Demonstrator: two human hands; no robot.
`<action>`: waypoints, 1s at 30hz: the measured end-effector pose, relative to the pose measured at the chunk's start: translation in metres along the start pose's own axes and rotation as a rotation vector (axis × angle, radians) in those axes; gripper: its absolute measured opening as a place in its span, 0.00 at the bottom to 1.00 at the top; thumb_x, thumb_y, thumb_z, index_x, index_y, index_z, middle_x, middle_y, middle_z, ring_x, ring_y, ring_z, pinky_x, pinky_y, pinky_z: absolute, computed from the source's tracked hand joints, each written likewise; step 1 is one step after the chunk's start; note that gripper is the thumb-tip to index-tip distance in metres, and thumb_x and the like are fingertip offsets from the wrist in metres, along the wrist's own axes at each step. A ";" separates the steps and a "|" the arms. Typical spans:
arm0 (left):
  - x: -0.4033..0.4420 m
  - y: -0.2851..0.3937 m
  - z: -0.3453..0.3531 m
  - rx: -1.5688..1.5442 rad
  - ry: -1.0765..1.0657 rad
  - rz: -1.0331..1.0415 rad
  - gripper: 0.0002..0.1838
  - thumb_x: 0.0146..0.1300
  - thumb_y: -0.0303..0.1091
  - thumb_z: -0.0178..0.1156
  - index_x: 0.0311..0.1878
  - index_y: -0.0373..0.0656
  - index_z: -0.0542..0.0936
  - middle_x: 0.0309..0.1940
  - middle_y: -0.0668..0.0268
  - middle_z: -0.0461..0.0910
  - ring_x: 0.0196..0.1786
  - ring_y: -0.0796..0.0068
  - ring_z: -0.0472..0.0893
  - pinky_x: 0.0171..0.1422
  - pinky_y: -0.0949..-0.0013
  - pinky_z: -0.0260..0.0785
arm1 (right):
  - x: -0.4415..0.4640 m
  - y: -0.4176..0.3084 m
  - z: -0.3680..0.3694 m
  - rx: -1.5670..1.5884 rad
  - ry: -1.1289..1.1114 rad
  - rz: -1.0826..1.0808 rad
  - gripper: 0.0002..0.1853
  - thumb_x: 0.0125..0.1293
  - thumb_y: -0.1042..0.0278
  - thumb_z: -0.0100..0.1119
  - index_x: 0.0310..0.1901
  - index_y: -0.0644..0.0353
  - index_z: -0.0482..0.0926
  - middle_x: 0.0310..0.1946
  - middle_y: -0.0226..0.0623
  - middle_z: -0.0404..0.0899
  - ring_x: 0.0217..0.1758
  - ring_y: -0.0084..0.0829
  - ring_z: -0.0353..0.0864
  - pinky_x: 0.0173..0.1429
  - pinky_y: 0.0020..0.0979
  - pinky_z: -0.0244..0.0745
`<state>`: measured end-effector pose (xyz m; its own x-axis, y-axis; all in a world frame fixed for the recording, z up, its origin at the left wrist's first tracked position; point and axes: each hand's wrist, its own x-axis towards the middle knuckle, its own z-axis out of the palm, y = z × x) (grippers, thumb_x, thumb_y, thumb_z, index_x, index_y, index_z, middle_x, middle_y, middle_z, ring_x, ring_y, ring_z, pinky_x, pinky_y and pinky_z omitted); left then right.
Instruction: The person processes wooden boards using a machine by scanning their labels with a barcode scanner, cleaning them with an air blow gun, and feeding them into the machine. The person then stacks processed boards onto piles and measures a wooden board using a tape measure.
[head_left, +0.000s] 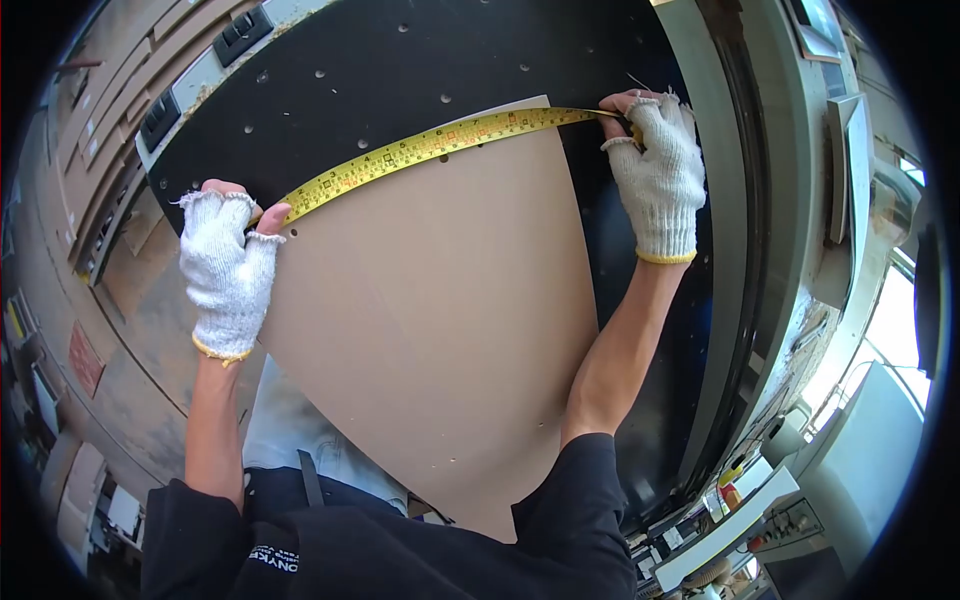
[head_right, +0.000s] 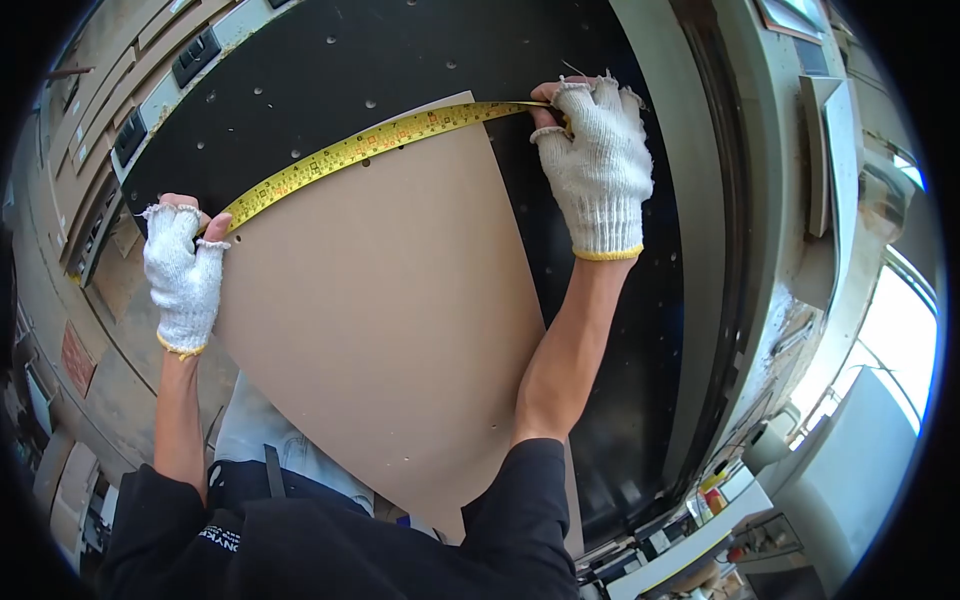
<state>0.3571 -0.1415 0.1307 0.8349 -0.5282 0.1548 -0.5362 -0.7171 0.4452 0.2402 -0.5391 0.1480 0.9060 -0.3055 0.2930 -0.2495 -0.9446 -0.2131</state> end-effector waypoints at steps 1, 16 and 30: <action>-0.001 -0.002 -0.001 0.002 -0.021 0.021 0.18 0.71 0.35 0.75 0.34 0.35 0.76 0.38 0.57 0.73 0.41 0.56 0.75 0.48 0.56 0.70 | -0.001 -0.003 -0.002 -0.036 -0.024 -0.014 0.08 0.68 0.69 0.75 0.48 0.54 0.92 0.46 0.36 0.90 0.49 0.41 0.87 0.54 0.40 0.86; -0.027 -0.079 -0.058 0.081 -0.153 0.108 0.13 0.68 0.30 0.74 0.42 0.35 0.78 0.41 0.55 0.78 0.43 0.52 0.77 0.51 0.54 0.71 | 0.011 0.017 -0.006 0.033 -0.163 -0.120 0.10 0.69 0.79 0.68 0.48 0.59 0.92 0.50 0.38 0.92 0.53 0.41 0.90 0.61 0.38 0.85; -0.033 -0.031 -0.046 -0.073 -0.172 -0.004 0.08 0.63 0.20 0.73 0.39 0.37 0.81 0.34 0.57 0.79 0.38 0.57 0.79 0.47 0.58 0.72 | 0.017 0.012 -0.003 -0.011 -0.231 -0.093 0.13 0.69 0.82 0.67 0.49 0.57 0.94 0.51 0.39 0.92 0.55 0.39 0.92 0.61 0.36 0.88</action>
<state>0.3519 -0.0808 0.1522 0.8001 -0.5999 0.0030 -0.5175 -0.6877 0.5091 0.2517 -0.5563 0.1527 0.9791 -0.1829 0.0894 -0.1642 -0.9691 -0.1843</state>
